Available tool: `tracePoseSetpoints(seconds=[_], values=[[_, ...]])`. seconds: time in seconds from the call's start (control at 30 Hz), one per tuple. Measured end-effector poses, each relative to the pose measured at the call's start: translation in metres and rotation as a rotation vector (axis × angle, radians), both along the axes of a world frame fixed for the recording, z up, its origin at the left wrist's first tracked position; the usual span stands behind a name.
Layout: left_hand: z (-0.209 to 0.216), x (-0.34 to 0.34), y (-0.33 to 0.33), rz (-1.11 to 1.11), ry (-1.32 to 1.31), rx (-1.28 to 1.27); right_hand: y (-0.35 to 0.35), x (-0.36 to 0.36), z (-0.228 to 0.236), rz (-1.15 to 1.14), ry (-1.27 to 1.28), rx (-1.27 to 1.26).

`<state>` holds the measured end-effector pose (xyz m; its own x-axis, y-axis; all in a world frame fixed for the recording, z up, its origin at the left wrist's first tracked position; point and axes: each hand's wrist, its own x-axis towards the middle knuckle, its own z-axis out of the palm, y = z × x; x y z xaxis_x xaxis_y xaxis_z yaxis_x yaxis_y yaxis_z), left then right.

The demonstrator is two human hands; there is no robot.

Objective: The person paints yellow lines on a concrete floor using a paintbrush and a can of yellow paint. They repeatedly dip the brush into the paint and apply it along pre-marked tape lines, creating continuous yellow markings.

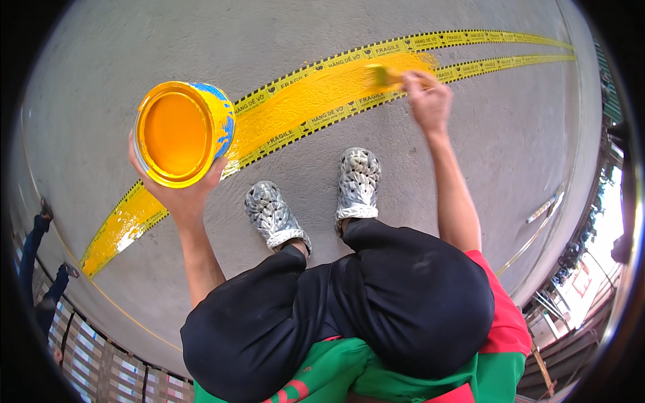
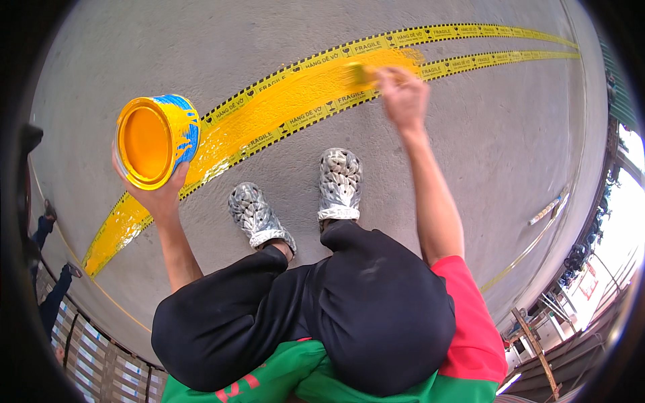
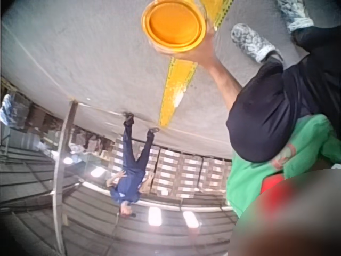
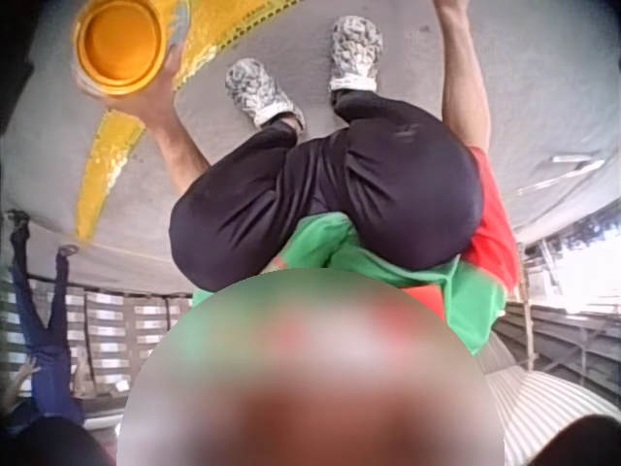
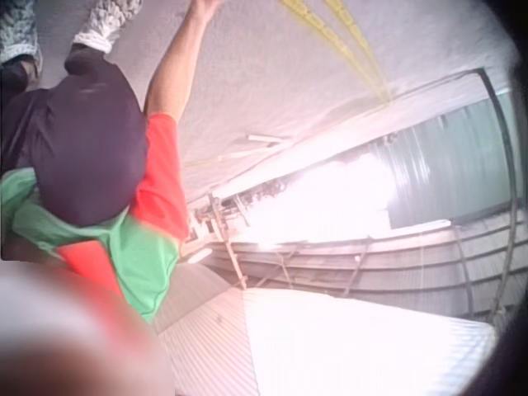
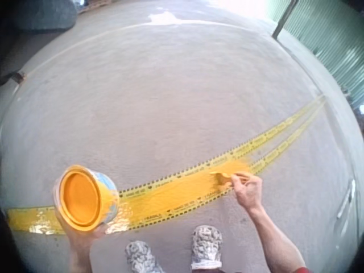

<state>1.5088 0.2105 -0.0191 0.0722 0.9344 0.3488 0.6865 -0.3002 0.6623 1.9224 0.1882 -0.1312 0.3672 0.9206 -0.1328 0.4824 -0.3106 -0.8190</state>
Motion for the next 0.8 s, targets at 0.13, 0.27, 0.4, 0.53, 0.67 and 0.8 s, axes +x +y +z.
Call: tracePoseSetpoints(seconds=[0.13,0.27,0.4,0.53,0.67,0.8], values=[[-0.004,0.0,0.0,-0.004,-0.045,-0.01,0.011,0.075,-0.006,-0.07,-0.64,0.148],[-0.006,0.003,0.0,-0.025,-0.089,-0.02,0.004,0.027,-0.015,0.101,-0.592,0.066],[-0.007,0.01,0.003,-0.046,-0.13,0.001,-0.023,-0.093,-0.01,0.417,-0.36,0.23],[-0.006,0.013,0.004,-0.038,-0.104,0.013,-0.031,-0.158,0.007,0.369,0.183,0.21],[-0.008,0.012,0.002,-0.108,-0.189,-0.026,-0.021,-0.131,0.006,0.265,0.297,0.025],[-0.014,0.013,0.005,-0.083,-0.256,-0.031,-0.013,-0.036,-0.001,0.17,-0.157,0.017]])
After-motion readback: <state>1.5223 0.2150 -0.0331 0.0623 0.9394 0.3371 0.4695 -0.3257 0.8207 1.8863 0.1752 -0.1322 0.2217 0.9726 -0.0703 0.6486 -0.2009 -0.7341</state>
